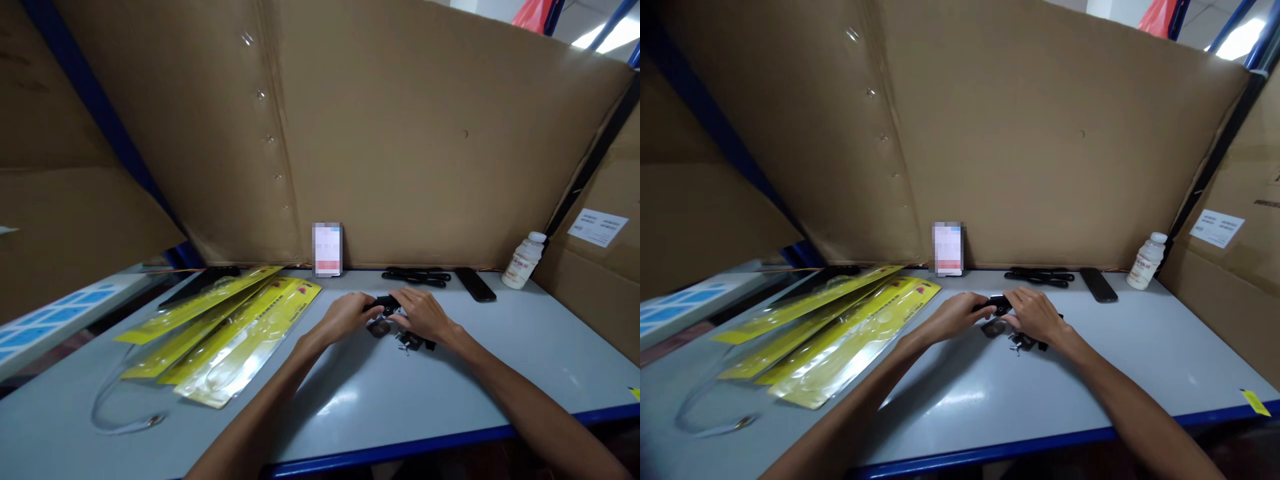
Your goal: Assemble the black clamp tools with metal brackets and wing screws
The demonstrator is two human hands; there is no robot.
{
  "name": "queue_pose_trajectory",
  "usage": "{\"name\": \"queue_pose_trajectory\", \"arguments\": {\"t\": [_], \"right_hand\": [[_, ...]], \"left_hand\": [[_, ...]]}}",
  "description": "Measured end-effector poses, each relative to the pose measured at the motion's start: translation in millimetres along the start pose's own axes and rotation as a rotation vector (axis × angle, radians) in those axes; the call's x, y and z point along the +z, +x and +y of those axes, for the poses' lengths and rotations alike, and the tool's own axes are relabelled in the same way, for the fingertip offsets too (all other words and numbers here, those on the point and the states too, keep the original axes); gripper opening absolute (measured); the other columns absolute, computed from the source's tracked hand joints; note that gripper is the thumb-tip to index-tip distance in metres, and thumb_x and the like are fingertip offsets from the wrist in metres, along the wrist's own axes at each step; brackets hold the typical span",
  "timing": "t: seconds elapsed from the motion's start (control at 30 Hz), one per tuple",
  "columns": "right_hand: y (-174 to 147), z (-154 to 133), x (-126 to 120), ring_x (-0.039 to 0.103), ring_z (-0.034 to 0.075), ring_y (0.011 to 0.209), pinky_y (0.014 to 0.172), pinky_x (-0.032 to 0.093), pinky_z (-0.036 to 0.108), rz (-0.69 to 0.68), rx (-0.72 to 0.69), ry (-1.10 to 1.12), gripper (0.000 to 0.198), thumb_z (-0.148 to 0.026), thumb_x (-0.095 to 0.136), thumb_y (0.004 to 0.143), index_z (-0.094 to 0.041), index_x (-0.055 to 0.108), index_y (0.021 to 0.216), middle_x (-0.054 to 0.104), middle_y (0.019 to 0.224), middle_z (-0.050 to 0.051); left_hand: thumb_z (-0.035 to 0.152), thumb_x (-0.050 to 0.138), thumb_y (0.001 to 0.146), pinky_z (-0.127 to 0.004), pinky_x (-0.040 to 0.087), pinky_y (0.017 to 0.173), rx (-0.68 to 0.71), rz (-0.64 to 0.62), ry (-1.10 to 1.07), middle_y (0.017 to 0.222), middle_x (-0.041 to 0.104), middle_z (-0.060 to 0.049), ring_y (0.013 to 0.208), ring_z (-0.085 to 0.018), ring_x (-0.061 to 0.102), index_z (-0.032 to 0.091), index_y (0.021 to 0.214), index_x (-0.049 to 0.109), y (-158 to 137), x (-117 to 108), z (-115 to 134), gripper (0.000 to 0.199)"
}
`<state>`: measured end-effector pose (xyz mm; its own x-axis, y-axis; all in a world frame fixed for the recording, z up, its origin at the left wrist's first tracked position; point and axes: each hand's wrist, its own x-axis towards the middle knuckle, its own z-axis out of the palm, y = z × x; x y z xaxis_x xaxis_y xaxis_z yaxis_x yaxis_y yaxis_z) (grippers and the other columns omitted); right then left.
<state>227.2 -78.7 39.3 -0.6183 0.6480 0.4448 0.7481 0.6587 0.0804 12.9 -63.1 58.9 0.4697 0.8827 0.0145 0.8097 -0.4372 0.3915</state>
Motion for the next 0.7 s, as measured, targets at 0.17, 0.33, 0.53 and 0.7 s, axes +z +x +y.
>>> {"name": "queue_pose_trajectory", "arguments": {"t": [0.17, 0.33, 0.53, 0.7], "right_hand": [[-1.2, -0.8, 1.1, 0.065, 0.026, 0.098, 0.081, 0.054, 0.038, -0.005, 0.002, 0.012, 0.038, -0.026, 0.068, 0.090, -0.013, 0.054, 0.123, 0.068, 0.104, 0.012], [-3.1, -1.5, 1.5, 0.064, 0.026, 0.100, 0.081, 0.055, 0.039, -0.008, 0.003, 0.024, 0.037, -0.020, 0.066, 0.090, -0.013, 0.054, 0.125, 0.067, 0.107, 0.013], [-2.4, -2.9, 0.7, 0.064, 0.025, 0.096, 0.078, 0.055, 0.038, -0.025, 0.000, 0.012, 0.034, -0.018, 0.064, 0.090, -0.014, 0.055, 0.123, 0.067, 0.103, 0.011], [-2.3, -3.7, -0.6, 0.064, 0.023, 0.091, 0.075, 0.054, 0.036, -0.024, 0.014, 0.044, 0.032, -0.017, 0.062, 0.090, -0.017, 0.055, 0.122, 0.066, 0.100, 0.009]], "left_hand": [[0.046, 0.046, 0.094, -0.027, 0.022, 0.058, -0.013, 0.017, 0.031, 0.066, 0.059, -0.002, 0.059, -0.014, 0.045, 0.018, 0.080, 0.067, -1.6, -1.7, 2.9, 0.038], [0.048, 0.046, 0.094, -0.027, 0.021, 0.057, -0.012, 0.008, 0.041, 0.066, 0.058, -0.002, 0.059, -0.015, 0.045, 0.019, 0.080, 0.066, -3.5, -2.5, 3.5, 0.038], [0.049, 0.045, 0.095, -0.028, 0.021, 0.057, 0.000, -0.001, 0.064, 0.067, 0.060, -0.003, 0.060, -0.015, 0.047, 0.019, 0.081, 0.066, -4.0, -2.6, 1.7, 0.039], [0.049, 0.044, 0.094, -0.028, 0.022, 0.057, -0.004, -0.005, 0.062, 0.068, 0.063, -0.004, 0.061, -0.016, 0.050, 0.020, 0.081, 0.068, -3.0, -1.4, 1.3, 0.040]]}}
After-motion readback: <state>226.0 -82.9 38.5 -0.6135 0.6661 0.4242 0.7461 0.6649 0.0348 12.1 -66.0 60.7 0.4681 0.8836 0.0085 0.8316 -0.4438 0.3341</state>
